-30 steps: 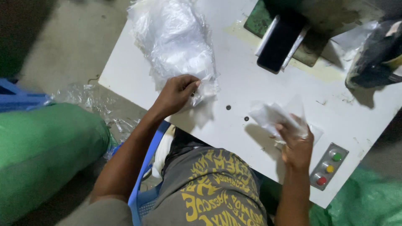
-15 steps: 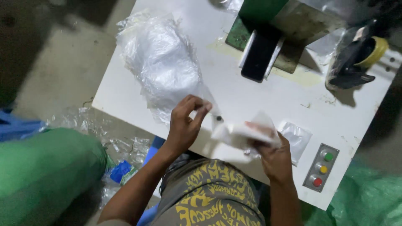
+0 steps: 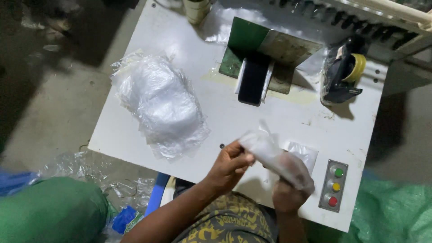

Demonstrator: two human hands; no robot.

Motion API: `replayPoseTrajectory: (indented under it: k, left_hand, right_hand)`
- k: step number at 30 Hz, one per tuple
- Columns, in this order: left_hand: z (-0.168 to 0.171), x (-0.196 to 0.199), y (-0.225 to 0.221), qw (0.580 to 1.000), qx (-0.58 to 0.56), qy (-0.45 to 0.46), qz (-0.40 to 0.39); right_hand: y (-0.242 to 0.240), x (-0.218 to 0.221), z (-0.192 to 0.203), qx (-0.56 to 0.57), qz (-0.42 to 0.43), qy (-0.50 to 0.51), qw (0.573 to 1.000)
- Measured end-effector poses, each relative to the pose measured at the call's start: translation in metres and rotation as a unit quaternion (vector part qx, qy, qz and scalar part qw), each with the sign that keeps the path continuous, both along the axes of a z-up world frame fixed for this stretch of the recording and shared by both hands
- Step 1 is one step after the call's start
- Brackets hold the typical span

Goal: Folding and stacking plastic bags at a workstation

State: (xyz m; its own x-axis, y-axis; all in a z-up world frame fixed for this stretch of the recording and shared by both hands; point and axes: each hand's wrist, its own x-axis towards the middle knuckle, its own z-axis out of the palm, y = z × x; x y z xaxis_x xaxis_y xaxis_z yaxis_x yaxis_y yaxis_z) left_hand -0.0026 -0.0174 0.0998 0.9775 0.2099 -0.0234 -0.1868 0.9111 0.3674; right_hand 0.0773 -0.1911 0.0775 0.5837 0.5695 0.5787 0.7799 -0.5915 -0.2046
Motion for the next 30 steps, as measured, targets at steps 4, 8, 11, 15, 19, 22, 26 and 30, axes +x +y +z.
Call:
replayPoseTrajectory:
  k: [4,8,11,15,19,22,26,30]
  left_hand:
    - [0.011,0.004,0.013,0.876,0.438,0.070,0.189]
    - [0.017,0.001,-0.008,0.751,0.644,-0.031,0.143]
    - [0.037,0.019,0.005,0.756,0.584,0.177,0.236]
    - [0.013,0.019,0.007,0.637,0.730,-0.016,0.247]
    - [-0.035,0.015,-0.009,0.488,0.802,-0.169,0.301]
    - [-0.043,0.019,-0.028,0.541,0.783,-0.131,0.278]
    - [-0.007,0.012,-0.024,0.628,0.755,-0.148,0.114]
    - [-0.047,0.012,-0.003,0.569,0.786,-0.060,0.232]
  right_hand:
    - [0.026,-0.001,0.036,0.317,0.156,0.385,0.853]
    - [0.043,0.004,0.047,0.228,0.015,0.321,0.919]
    - [0.050,-0.007,0.017,0.217,0.093,0.233,0.943]
    - [0.044,-0.013,0.013,0.230,0.080,0.258,0.935]
    - [0.021,0.002,-0.026,0.425,0.009,0.643,0.638]
    - [0.020,0.008,-0.030,0.473,0.022,0.720,0.507]
    - [0.013,0.023,-0.001,0.195,-0.063,0.685,0.699]
    - [0.019,0.045,-0.012,0.177,-0.114,0.728,0.653]
